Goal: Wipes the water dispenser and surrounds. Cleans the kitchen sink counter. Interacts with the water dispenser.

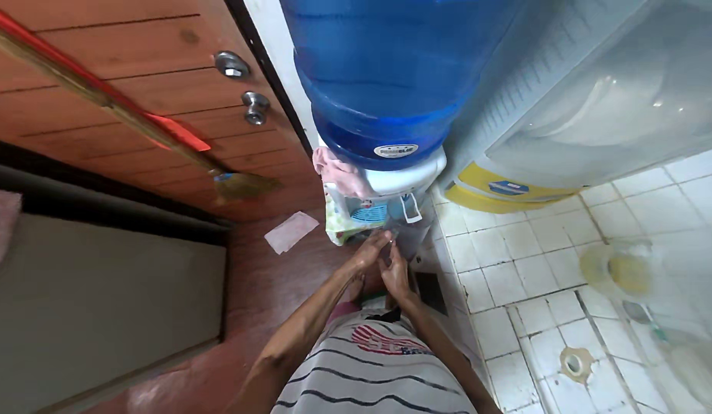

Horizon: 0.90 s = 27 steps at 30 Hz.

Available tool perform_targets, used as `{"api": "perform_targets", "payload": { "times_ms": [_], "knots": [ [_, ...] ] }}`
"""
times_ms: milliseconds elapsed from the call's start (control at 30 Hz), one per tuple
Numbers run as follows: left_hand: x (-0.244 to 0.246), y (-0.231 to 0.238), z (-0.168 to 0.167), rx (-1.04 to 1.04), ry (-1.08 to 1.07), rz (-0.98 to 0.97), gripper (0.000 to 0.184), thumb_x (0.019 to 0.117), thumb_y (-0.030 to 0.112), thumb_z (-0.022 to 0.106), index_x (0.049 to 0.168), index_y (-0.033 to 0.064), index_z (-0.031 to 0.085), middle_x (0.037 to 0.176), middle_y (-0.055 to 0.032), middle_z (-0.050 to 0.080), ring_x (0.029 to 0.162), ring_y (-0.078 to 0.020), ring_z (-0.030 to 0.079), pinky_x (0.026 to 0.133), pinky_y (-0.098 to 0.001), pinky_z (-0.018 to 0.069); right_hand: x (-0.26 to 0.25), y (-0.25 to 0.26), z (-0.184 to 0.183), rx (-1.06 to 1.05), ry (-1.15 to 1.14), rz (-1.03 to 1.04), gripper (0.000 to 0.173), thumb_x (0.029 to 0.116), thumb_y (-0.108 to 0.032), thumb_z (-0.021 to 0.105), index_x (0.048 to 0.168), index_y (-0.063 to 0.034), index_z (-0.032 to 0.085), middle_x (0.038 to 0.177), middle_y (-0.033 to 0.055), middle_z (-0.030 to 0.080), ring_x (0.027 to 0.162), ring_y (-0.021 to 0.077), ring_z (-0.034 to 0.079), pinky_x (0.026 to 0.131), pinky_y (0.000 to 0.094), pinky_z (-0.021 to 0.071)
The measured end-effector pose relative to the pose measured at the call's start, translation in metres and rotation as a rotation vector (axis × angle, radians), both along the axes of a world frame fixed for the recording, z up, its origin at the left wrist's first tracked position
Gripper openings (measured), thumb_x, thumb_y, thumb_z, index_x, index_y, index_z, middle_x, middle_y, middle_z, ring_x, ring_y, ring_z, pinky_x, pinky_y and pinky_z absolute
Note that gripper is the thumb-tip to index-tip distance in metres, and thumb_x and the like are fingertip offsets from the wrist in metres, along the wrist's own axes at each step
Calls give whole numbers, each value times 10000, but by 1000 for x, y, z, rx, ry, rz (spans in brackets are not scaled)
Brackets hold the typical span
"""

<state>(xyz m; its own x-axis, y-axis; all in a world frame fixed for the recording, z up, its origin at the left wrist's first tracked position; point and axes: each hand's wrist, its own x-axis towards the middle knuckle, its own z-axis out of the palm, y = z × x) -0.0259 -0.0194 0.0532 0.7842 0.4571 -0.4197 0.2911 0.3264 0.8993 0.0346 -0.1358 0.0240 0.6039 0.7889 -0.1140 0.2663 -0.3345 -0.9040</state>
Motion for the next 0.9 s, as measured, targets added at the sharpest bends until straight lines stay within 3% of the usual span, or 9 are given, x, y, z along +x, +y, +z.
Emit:
{"api": "perform_targets", "payload": {
  "times_ms": [100, 233, 400, 533, 600, 700, 767, 833, 900],
  "knots": [
    [-3, 6, -2, 22, 6, -62, 453, 1098, 272, 409, 1397, -58, 488, 1418, -210, 502, 1237, -206, 558, 1049, -370, 485, 0, -1, -10, 43, 32, -48, 609, 891, -29, 709, 1415, 170, 472, 1368, 332, 582, 1279, 365, 604, 1122, 410, 459],
    [-1, 17, 9, 279, 121, -301, 419, 1092, 292, 455, 1231, -53, 649, 1347, -228, 566, 1206, -267, 582, 1062, -420, 460, -2, -5, -25, 77, 52, -133, 526, 888, -12, 720, 1357, 156, 549, 1287, 302, 647, 1199, 322, 661, 1072, 392, 502],
    [5, 15, 11, 476, 79, -289, 401, 1047, 311, 567, 1070, -68, 697, 1023, -199, 690, 958, -243, 660, 932, -410, 520, -3, -2, -25, 95, 70, -214, 346, 861, 7, 744, 1176, 123, 658, 1027, 213, 736, 957, 222, 725, 904, 358, 581],
    [-7, 16, 27, 578, 203, -328, 406, 1049, 341, 564, 1193, -13, 699, 1160, -207, 699, 1090, -312, 679, 1013, -503, 511, -6, 1, -22, 76, 46, -199, 341, 862, -10, 750, 1169, 117, 672, 1018, 213, 740, 955, 232, 728, 915, 374, 578],
    [-24, 17, 55, 800, 280, -202, 394, 1067, 336, 506, 1190, 19, 704, 1183, -186, 694, 1099, -329, 683, 985, -518, 532, -6, 2, -27, 89, 29, -198, 317, 864, -11, 747, 1154, 100, 684, 1021, 199, 747, 957, 230, 735, 910, 380, 586],
    [-46, 33, 89, 1172, 104, 336, 304, 1021, 237, 547, 1034, -33, 687, 1052, -225, 674, 1040, -377, 654, 939, -492, 534, -5, 3, -33, 158, 23, -198, 248, 865, 28, 715, 1107, 78, 698, 1032, 148, 762, 961, 185, 740, 893, 345, 596],
    [-46, 58, 100, 1198, 32, 548, 365, 999, 263, 580, 1168, -58, 621, 1226, -287, 596, 1190, -427, 569, 1010, -527, 486, -4, 4, -33, 179, -3, -207, 235, 864, 38, 712, 1097, 69, 705, 1035, 129, 768, 962, 169, 742, 890, 330, 598],
    [-36, 84, 106, 1113, 68, 525, 526, 1017, 323, 566, 1416, -17, 520, 1510, -275, 429, 1416, -424, 409, 1134, -554, 403, -5, 5, -32, 171, -22, -219, 230, 861, 48, 717, 1089, 68, 710, 1036, 135, 767, 963, 177, 743, 888, 337, 600],
    [-22, 105, 108, 1060, 115, 442, 538, 1046, 314, 507, 1504, 35, 462, 1621, -226, 311, 1463, -402, 368, 1146, -564, 389, -5, 7, -29, 156, -20, -226, 234, 863, 55, 713, 1096, 71, 706, 1043, 138, 765, 971, 177, 741, 894, 330, 598]
  ]
}}
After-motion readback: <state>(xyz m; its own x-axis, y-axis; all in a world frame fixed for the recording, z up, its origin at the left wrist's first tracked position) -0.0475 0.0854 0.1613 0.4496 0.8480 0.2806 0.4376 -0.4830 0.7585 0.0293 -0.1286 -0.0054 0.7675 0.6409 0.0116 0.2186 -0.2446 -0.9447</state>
